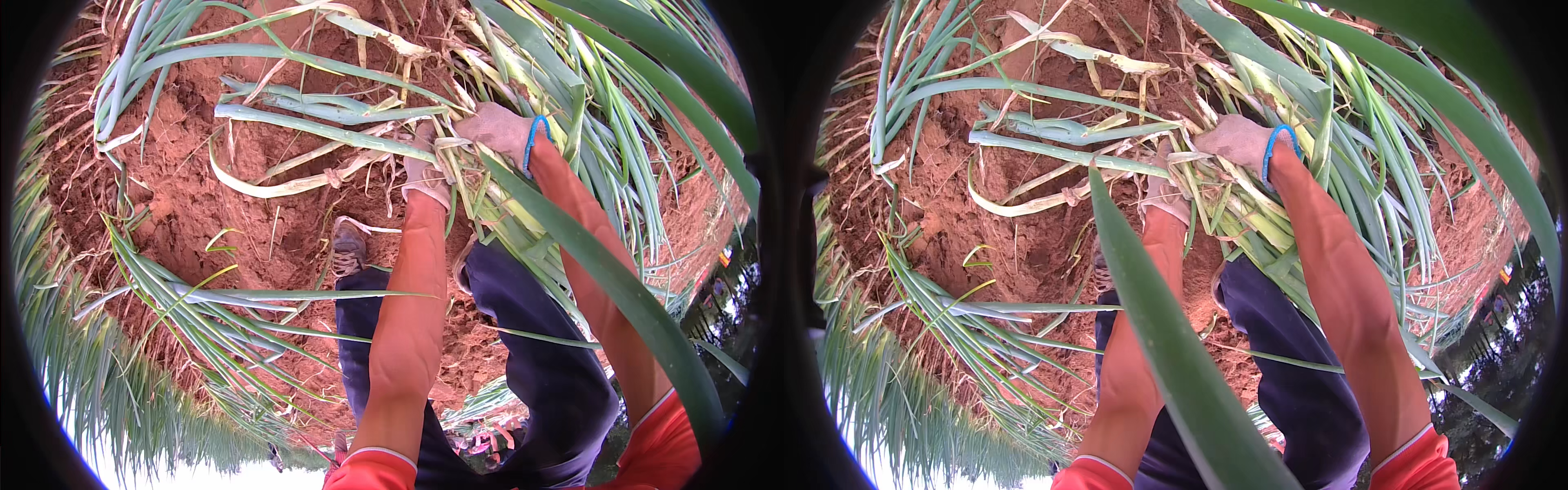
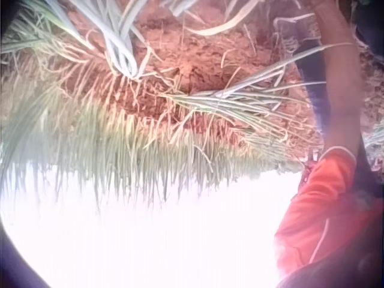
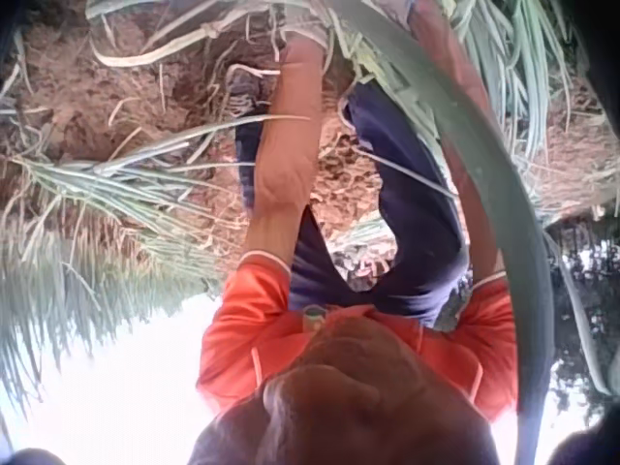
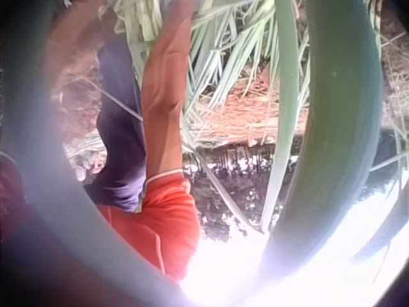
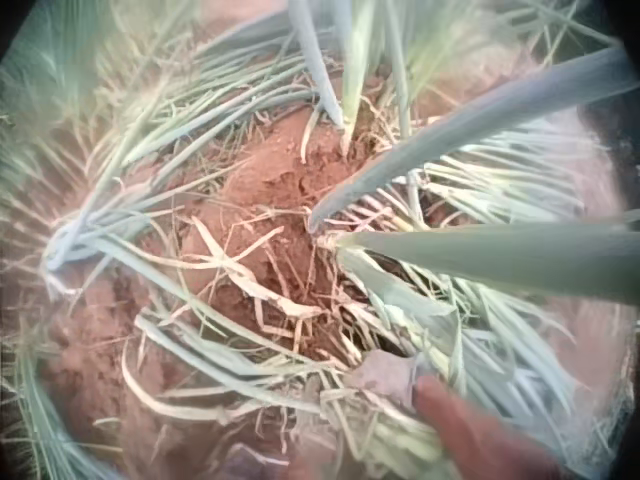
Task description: The person repeatedly pulls green onions from the soil by hand, shakes off excess dirt, and places them in a growing pile on the ground. The person also removes gloves and adjusts their position while continuing to harvest.
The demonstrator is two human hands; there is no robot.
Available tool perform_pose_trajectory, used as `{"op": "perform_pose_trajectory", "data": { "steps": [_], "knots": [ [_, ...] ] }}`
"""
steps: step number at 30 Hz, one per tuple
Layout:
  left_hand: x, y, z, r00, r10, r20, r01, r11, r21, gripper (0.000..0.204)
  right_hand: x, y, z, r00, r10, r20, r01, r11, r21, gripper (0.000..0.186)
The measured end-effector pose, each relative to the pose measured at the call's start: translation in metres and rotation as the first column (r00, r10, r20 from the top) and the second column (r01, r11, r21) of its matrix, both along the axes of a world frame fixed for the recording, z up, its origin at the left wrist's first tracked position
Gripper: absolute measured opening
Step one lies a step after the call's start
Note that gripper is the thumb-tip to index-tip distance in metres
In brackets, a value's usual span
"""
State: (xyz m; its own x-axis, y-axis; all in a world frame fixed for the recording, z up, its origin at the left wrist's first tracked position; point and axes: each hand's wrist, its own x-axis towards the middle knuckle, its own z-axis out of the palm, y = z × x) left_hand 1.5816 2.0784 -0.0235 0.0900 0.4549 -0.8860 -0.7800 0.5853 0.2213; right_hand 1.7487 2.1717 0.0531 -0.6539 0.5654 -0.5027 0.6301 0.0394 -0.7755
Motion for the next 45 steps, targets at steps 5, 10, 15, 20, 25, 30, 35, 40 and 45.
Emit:
{"op": "perform_pose_trajectory", "data": {
  "steps": [5, 10, 15, 20, 25, 30, 35, 40, 45],
  "knots": [
    [-0.026, 0.021, 0.012, 0.997, -0.079, 0.015, 0.079, 0.997, -0.007, 0.048, -0.011, -0.035, -0.011, 0.999, 0.006, 0.049, -0.024, 0.926, 0.377, 0.010],
    [-0.053, 0.014, 0.019, 0.990, -0.139, 0.038, 0.140, 0.990, -0.032, 0.048, -0.036, -0.047, -0.004, 0.976, -0.091, 0.197, -0.002, 0.904, 0.428, 0.016],
    [-0.062, 0.001, 0.012, 0.984, -0.154, 0.084, 0.160, 0.985, -0.068, 0.048, -0.047, -0.040, 0.006, 0.937, 0.075, 0.340, -0.192, 0.927, 0.324, 0.017],
    [-0.057, -0.014, 0.004, 0.979, -0.154, 0.133, 0.165, 0.984, -0.070, 0.048, -0.047, -0.036, 0.010, 0.897, 0.119, 0.425, -0.231, 0.947, 0.221, 0.017],
    [-0.070, -0.011, 0.012, 0.980, -0.181, 0.083, 0.186, 0.982, -0.046, 0.048, -0.063, -0.031, 0.016, 0.865, 0.042, 0.501, -0.152, 0.972, 0.181, 0.017],
    [-0.065, -0.001, 0.039, 0.970, -0.240, 0.048, 0.243, 0.968, -0.064, 0.048, -0.058, -0.038, 0.010, 0.839, -0.255, 0.480, 0.231, 0.967, 0.110, 0.020],
    [-0.063, 0.004, 0.060, 0.978, -0.208, -0.029, 0.205, 0.975, -0.086, 0.049, -0.062, -0.029, 0.045, 0.760, -0.423, 0.493, 0.556, 0.817, -0.157, 0.035],
    [-0.035, -0.015, 0.060, 0.990, -0.140, 0.003, 0.140, 0.984, -0.107, 0.049, -0.041, -0.010, 0.079, 0.684, -0.430, 0.589, 0.674, 0.682, -0.285, 0.045],
    [-0.017, -0.019, 0.041, 0.996, -0.080, 0.048, 0.085, 0.991, -0.099, 0.049, -0.034, -0.001, 0.072, 0.700, -0.385, 0.602, 0.628, 0.733, -0.262, 0.053]
  ]
}}
